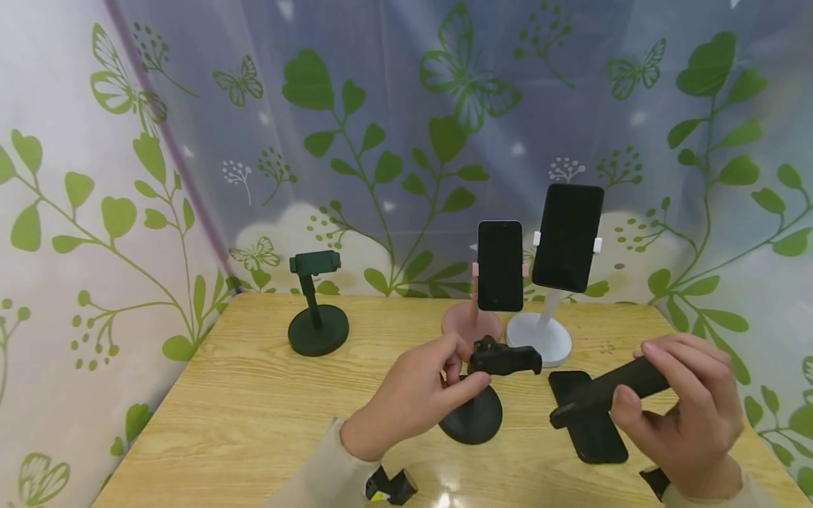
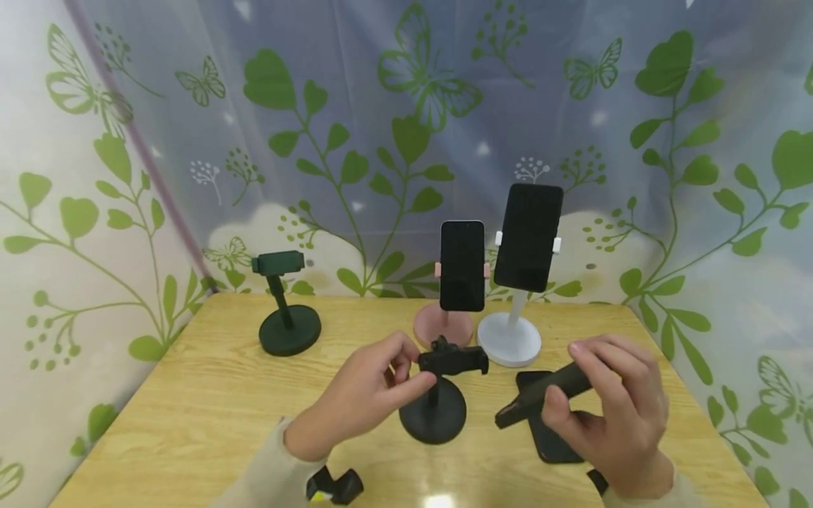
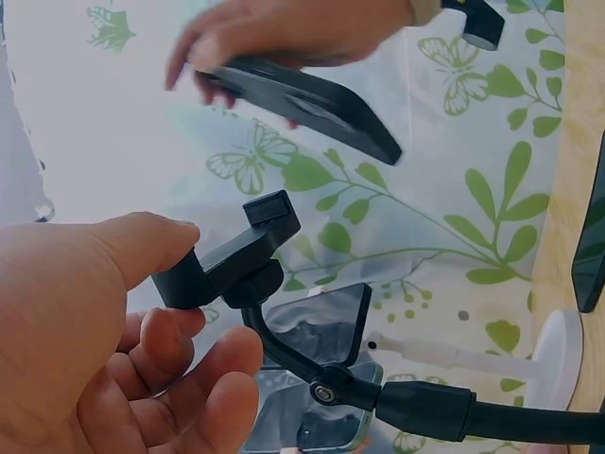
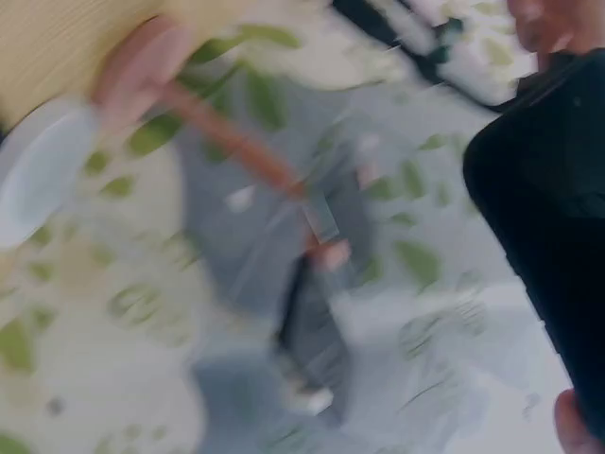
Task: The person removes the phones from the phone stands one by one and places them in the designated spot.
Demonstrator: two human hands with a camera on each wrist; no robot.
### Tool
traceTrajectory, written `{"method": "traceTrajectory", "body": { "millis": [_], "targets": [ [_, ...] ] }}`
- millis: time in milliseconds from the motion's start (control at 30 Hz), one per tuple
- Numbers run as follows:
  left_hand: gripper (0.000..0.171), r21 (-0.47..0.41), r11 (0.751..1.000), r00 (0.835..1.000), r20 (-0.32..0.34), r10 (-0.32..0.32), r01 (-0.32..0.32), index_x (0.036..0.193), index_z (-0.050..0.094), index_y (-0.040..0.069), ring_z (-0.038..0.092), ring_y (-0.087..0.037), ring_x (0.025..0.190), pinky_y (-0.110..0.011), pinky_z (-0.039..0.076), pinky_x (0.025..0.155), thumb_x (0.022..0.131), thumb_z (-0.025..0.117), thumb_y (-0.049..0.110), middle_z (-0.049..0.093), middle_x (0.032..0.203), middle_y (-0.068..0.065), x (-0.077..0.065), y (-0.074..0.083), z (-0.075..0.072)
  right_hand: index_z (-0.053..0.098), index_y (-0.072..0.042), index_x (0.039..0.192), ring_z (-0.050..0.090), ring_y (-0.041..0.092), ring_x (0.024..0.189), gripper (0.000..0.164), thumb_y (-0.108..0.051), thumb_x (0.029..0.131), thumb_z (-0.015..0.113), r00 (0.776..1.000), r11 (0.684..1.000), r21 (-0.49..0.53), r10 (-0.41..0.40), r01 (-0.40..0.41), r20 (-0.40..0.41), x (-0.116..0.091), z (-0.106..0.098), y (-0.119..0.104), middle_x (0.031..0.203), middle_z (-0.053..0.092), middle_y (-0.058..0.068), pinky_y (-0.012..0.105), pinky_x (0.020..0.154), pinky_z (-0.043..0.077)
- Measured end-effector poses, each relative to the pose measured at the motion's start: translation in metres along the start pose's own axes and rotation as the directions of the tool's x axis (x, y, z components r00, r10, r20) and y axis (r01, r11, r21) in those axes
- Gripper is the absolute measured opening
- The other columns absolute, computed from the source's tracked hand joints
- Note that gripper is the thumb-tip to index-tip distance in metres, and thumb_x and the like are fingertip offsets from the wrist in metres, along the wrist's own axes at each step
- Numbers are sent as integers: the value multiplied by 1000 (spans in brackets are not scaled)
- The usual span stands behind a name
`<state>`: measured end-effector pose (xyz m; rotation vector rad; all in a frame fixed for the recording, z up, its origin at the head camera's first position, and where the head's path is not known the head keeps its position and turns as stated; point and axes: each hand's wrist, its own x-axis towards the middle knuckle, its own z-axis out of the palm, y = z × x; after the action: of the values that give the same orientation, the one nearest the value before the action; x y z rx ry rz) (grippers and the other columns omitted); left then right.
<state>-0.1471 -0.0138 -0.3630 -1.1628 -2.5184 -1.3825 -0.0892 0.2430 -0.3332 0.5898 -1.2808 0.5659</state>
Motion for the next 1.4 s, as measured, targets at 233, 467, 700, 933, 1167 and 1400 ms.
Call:
{"method": "traceTrajectory", "body": {
  "millis": [233,467,700,933,1167,1400],
  "targets": [
    [22,9,1000,1000,-16,26,-26,102,60,17,38,-5,56,-22,34,56,100,71,36,48,70,9,1,0,0,70,7,102,51,48,75,45,-37,101,60,982,984,-164,-32,63,187,-28,-34,46,88,61,26,30,98,48],
    [23,9,999,999,-23,31,-31,103,62,13,38,-5,55,-21,34,55,99,72,34,47,69,10,0,0,0,73,4,110,59,48,80,49,-38,102,51,826,955,-245,0,167,564,-51,-69,85,90,64,24,45,74,51],
    [25,8,999,999,-16,41,-41,105,63,12,39,-4,55,-21,35,56,100,71,35,48,69,10,1,1,1,73,2,119,60,41,79,55,-41,104,41,628,935,-260,55,240,776,-74,-97,122,91,62,20,50,46,49],
    [22,-14,1000,1000,2,26,-26,105,63,16,40,-5,55,-21,37,57,100,71,35,48,69,10,0,2,2,73,-2,120,59,32,77,63,-49,106,33,512,941,-260,117,218,851,-96,-109,143,91,63,13,36,42,42],
    [22,-19,1000,1000,11,23,-23,106,62,16,41,-7,54,-21,36,57,100,71,36,48,69,9,1,1,2,72,-4,120,63,37,85,50,-44,103,49,366,947,-285,216,148,905,-113,-107,148,94,63,11,30,42,37],
    [21,-8,999,999,4,40,-40,105,61,16,40,-5,55,-21,35,56,101,70,35,48,69,10,0,0,-1,69,-2,129,62,36,87,45,-25,90,75,45,901,-419,416,116,908,-118,-88,159,98,62,12,42,55,50]
  ]
}}
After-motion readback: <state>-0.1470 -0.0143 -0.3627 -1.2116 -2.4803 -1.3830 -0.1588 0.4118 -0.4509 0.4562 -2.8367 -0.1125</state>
